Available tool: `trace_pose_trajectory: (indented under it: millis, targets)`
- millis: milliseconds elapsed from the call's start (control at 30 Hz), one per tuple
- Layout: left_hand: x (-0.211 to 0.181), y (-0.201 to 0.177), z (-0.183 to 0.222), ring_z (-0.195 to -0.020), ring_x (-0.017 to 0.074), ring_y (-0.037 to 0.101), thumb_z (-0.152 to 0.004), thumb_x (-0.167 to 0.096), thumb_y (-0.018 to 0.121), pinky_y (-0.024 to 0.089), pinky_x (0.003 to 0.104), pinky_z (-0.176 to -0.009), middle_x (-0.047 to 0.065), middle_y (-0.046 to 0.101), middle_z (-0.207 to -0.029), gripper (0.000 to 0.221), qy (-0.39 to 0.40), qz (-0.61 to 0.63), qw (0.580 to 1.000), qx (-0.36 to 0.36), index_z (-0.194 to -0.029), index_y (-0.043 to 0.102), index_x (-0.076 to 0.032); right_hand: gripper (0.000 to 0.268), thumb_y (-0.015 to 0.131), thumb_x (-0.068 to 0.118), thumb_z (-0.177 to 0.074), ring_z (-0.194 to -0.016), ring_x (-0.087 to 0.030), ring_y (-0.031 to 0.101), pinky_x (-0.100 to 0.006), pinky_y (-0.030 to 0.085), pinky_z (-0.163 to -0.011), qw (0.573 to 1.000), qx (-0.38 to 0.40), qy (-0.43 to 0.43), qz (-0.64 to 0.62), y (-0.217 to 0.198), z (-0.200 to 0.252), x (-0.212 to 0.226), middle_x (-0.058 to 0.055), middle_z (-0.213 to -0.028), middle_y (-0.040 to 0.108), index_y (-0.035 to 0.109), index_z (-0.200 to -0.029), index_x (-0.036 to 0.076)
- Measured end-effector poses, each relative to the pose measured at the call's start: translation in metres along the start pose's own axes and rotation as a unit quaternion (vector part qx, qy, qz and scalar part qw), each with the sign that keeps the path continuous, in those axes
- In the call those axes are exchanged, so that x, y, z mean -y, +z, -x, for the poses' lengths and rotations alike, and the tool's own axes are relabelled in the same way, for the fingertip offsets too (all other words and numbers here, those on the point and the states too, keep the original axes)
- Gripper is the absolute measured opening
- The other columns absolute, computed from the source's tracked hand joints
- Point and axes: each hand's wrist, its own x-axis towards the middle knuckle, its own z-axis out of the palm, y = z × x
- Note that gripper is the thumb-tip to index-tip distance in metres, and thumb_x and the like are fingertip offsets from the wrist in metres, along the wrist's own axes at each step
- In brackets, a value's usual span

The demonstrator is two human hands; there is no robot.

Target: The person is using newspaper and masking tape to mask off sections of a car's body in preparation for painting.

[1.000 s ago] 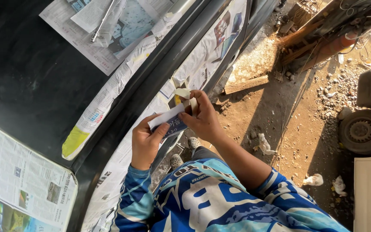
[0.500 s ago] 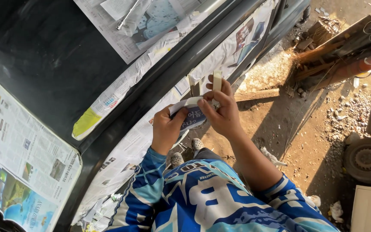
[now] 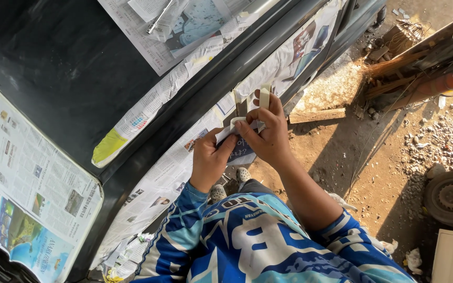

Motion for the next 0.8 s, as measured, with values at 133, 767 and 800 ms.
trace_pose_trajectory:
  millis: [133,767,800]
  targets:
    - [-0.002,0.003,0.003,-0.075,0.0103,0.070,-0.102,-0.025,0.064,0.054,0.027,-0.064,0.006,0.074,-0.090,0.028,0.077,0.013,0.997,0.010,-0.110,0.072,0.000,0.028,0.087,0.024,-0.083,-0.130,-0.037,0.060,-0.045,0.052,-0.104,0.999,-0.022,0.005,0.035,-0.001,0.001,0.003,-0.021,-0.137,0.054,0.069,-0.089,0.003]
    - [0.030,0.020,-0.015,-0.065,0.0078,0.055,-0.104,-0.022,0.068,0.042,0.025,-0.057,0.004,0.069,-0.076,0.022,0.001,0.017,0.999,-0.027,-0.107,0.076,-0.002,0.017,0.081,0.015,-0.090,-0.128,-0.027,0.061,-0.037,0.053,-0.103,0.990,0.026,0.081,-0.113,-0.006,0.013,-0.042,-0.015,-0.143,0.054,0.072,-0.095,0.001]
    - [0.028,0.022,-0.017,-0.065,0.0078,0.055,-0.104,-0.022,0.068,0.042,0.025,-0.057,0.004,0.069,-0.076,0.022,0.000,0.018,0.999,-0.028,-0.107,0.076,-0.002,0.017,0.081,0.015,-0.090,-0.128,-0.027,0.061,-0.037,0.053,-0.103,0.990,0.028,0.082,-0.112,-0.007,0.016,-0.051,-0.015,-0.143,0.054,0.072,-0.095,0.001]
